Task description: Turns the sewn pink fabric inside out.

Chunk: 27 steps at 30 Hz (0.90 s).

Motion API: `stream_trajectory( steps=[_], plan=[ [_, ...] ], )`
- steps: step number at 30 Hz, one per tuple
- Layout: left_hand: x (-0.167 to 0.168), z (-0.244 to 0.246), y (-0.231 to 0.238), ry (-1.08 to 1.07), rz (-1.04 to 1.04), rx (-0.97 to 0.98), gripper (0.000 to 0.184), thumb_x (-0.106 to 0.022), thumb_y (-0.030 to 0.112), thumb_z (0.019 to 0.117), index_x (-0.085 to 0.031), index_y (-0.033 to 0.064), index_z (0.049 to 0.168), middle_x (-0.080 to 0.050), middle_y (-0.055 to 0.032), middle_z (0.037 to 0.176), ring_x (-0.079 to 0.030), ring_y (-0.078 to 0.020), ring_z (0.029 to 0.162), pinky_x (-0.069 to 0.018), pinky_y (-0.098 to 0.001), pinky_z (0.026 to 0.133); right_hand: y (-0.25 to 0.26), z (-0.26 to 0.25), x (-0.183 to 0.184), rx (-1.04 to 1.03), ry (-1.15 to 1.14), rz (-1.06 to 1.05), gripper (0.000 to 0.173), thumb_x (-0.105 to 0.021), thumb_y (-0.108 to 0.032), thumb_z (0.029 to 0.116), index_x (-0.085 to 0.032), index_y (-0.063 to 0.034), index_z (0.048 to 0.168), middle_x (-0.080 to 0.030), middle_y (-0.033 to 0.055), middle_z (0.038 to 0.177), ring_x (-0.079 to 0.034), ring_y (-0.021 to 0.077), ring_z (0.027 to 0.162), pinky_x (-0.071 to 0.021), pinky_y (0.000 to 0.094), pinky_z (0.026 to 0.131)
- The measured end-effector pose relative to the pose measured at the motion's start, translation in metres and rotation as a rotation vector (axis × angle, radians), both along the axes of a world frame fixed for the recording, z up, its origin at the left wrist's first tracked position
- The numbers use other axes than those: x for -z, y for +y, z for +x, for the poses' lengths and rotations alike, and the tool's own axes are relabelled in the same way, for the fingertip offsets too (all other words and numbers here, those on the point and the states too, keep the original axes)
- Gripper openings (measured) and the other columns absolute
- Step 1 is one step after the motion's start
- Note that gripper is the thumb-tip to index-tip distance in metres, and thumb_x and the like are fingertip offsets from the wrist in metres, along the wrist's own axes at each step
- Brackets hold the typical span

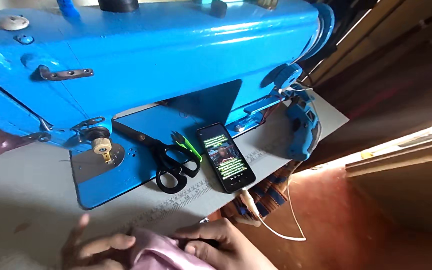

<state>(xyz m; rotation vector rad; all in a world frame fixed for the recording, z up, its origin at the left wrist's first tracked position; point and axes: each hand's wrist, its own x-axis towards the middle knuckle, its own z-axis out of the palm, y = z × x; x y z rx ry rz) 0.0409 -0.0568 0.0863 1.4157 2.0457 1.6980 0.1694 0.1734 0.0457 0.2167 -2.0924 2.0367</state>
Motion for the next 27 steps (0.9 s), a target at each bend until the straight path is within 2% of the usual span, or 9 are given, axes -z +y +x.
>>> stream_trajectory(
  steps=[3,6,7,10,13,18,21,24,27],
  plan=[
    [0.007,-0.007,-0.009,0.162,-0.064,-0.13,0.011,-0.064,0.025,0.1012,-0.067,0.0146,0.101,-0.069,0.0038,0.119,-0.057,-0.0067,0.125,-0.0198,-0.0466,0.125,0.012,0.002,-0.001,0.033,0.076,0.153,0.03,-0.055,-0.018,0.1063,-0.071,0.0033,0.119,-0.076,0.009,0.103,-0.07,0.0021,0.093,-0.0552,0.019,0.087],
    [0.009,-0.008,-0.011,0.252,-0.101,-0.185,0.009,-0.064,0.023,0.1008,-0.065,0.0147,0.099,-0.068,0.0026,0.121,-0.057,-0.0063,0.125,-0.0237,-0.0427,0.123,0.02,0.004,-0.004,0.049,0.125,0.256,0.033,-0.055,-0.023,0.1068,-0.072,0.0024,0.118,-0.076,0.0096,0.098,-0.07,0.0047,0.089,-0.0558,0.02,0.085],
    [0.01,-0.008,-0.011,0.259,-0.1,-0.192,0.008,-0.064,0.022,0.1005,-0.064,0.0149,0.098,-0.067,0.0024,0.122,-0.057,-0.0064,0.125,-0.0249,-0.0419,0.123,0.021,0.006,-0.006,0.053,0.13,0.296,0.033,-0.056,-0.024,0.1065,-0.073,0.0012,0.118,-0.076,0.0093,0.096,-0.07,0.0058,0.087,-0.0562,0.0206,0.083],
    [0.013,-0.008,-0.012,0.247,-0.084,-0.19,0.007,-0.064,0.021,0.0998,-0.066,0.0146,0.097,-0.069,0.0013,0.121,-0.057,-0.0087,0.127,-0.0186,-0.0469,0.125,0.021,0.009,-0.011,0.078,0.102,0.431,0.032,-0.057,-0.028,0.106,-0.075,-0.0052,0.119,-0.075,0.0068,0.089,-0.069,0.0084,0.078,-0.0559,0.0233,0.073],
    [0.01,-0.007,-0.01,0.24,-0.087,-0.175,0.008,-0.065,0.023,0.1004,-0.067,0.0157,0.099,-0.069,0.0035,0.119,-0.057,-0.0062,0.126,-0.0164,-0.0468,0.125,0.018,0.01,-0.011,0.123,0.078,0.508,0.031,-0.056,-0.031,0.1057,-0.076,-0.009,0.118,-0.072,0.0051,0.081,-0.066,0.011,0.07,-0.0536,0.0268,0.064],
    [0.011,-0.004,-0.007,0.257,-0.107,-0.207,0.008,-0.063,0.021,0.101,-0.065,0.0136,0.098,-0.069,0.0013,0.119,-0.057,-0.0061,0.125,-0.0165,-0.0461,0.125,0.018,0.008,-0.01,0.121,0.078,0.544,0.032,-0.056,-0.031,0.1058,-0.076,-0.0099,0.118,-0.071,0.0052,0.08,-0.065,0.0121,0.068,-0.0528,0.0279,0.062],
    [0.014,-0.005,-0.008,0.287,-0.123,-0.235,0.005,-0.063,0.019,0.1009,-0.065,0.0133,0.101,-0.069,0.0012,0.118,-0.059,-0.0064,0.123,-0.0266,-0.0418,0.122,0.022,0.01,-0.012,0.126,0.088,0.543,0.032,-0.055,-0.031,0.1061,-0.075,-0.0097,0.119,-0.07,0.005,0.079,-0.064,0.0107,0.067,-0.0522,0.0257,0.061],
    [0.016,-0.004,-0.007,0.311,-0.17,-0.249,0.008,-0.062,0.02,0.1018,-0.064,0.0127,0.099,-0.07,-0.0002,0.113,-0.059,-0.0062,0.122,-0.0211,-0.0438,0.123,0.026,0.012,-0.013,0.128,0.106,0.539,0.032,-0.055,-0.031,0.106,-0.076,-0.0085,0.118,-0.07,0.0047,0.077,-0.062,0.0092,0.066,-0.0502,0.0225,0.061],
    [0.018,-0.004,-0.004,0.324,-0.191,-0.259,0.008,-0.061,0.022,0.1023,-0.063,0.0153,0.1,-0.069,0.0014,0.12,-0.056,-0.0062,0.128,-0.0151,-0.0474,0.125,0.027,0.013,-0.013,0.09,0.109,0.571,0.032,-0.055,-0.031,0.1062,-0.076,-0.0093,0.117,-0.069,0.0047,0.077,-0.061,0.0103,0.064,-0.0496,0.0238,0.059]
  ],
)
